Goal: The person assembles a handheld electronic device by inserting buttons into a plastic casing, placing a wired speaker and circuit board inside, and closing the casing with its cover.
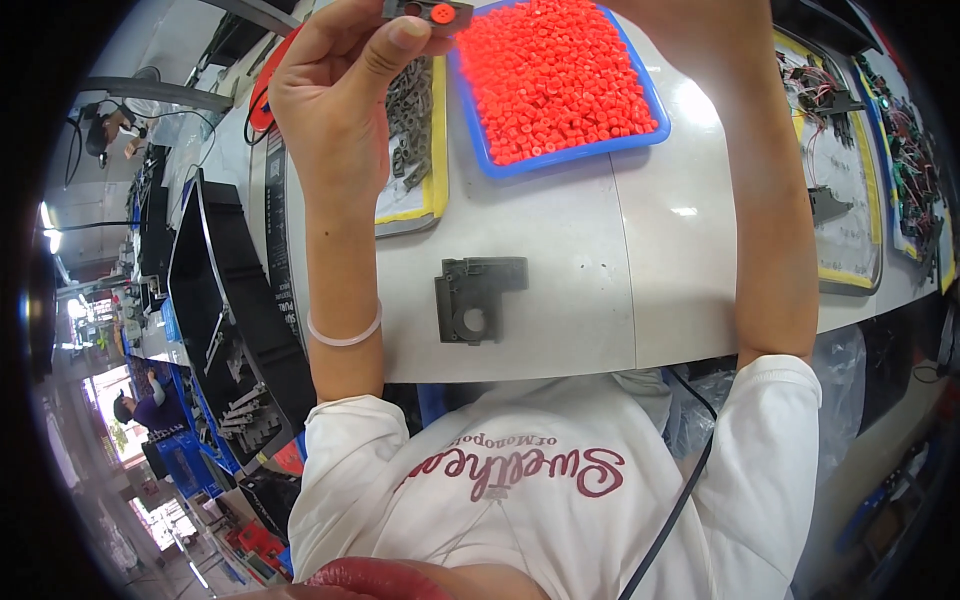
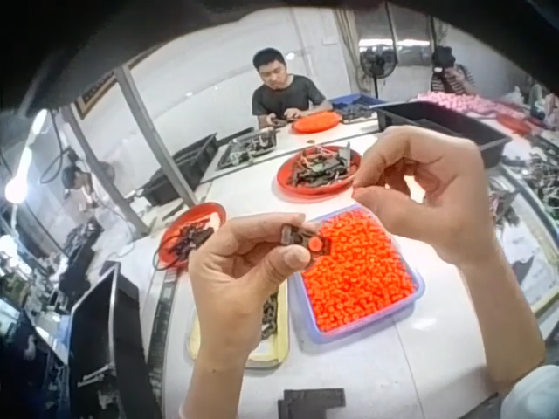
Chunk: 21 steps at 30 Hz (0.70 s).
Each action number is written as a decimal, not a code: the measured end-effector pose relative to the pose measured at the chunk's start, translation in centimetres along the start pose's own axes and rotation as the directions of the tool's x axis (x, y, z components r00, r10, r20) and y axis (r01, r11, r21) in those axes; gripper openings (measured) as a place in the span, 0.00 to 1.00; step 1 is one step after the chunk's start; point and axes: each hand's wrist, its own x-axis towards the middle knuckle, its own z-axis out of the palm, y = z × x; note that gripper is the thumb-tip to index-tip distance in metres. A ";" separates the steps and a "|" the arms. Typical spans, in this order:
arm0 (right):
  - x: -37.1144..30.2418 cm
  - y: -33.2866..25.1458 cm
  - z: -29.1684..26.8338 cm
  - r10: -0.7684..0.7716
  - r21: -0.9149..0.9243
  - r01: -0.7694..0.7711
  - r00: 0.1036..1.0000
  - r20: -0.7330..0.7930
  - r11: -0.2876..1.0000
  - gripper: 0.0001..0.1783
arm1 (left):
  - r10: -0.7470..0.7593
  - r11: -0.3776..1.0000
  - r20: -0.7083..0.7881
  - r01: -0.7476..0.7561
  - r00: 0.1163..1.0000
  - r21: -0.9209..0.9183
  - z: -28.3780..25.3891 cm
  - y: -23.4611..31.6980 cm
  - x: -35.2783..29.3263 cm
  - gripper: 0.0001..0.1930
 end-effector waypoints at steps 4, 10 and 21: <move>-0.1 -2.4 1.2 -0.112 -0.055 0.114 0.992 0.052 0.992 0.07 | -0.006 1.000 0.036 0.005 0.999 0.022 0.2 0.0 -0.3 0.15; -0.3 -2.8 2.3 -0.091 -0.113 0.103 0.990 0.106 0.988 0.07 | 0.007 0.999 0.027 -0.006 1.000 -0.039 -0.1 0.0 -0.8 0.14; 0.0 -3.3 1.9 -0.194 -0.091 0.211 0.967 0.167 0.973 0.11 | 0.037 0.995 0.019 -0.035 0.999 -0.088 -0.6 -0.6 -0.8 0.15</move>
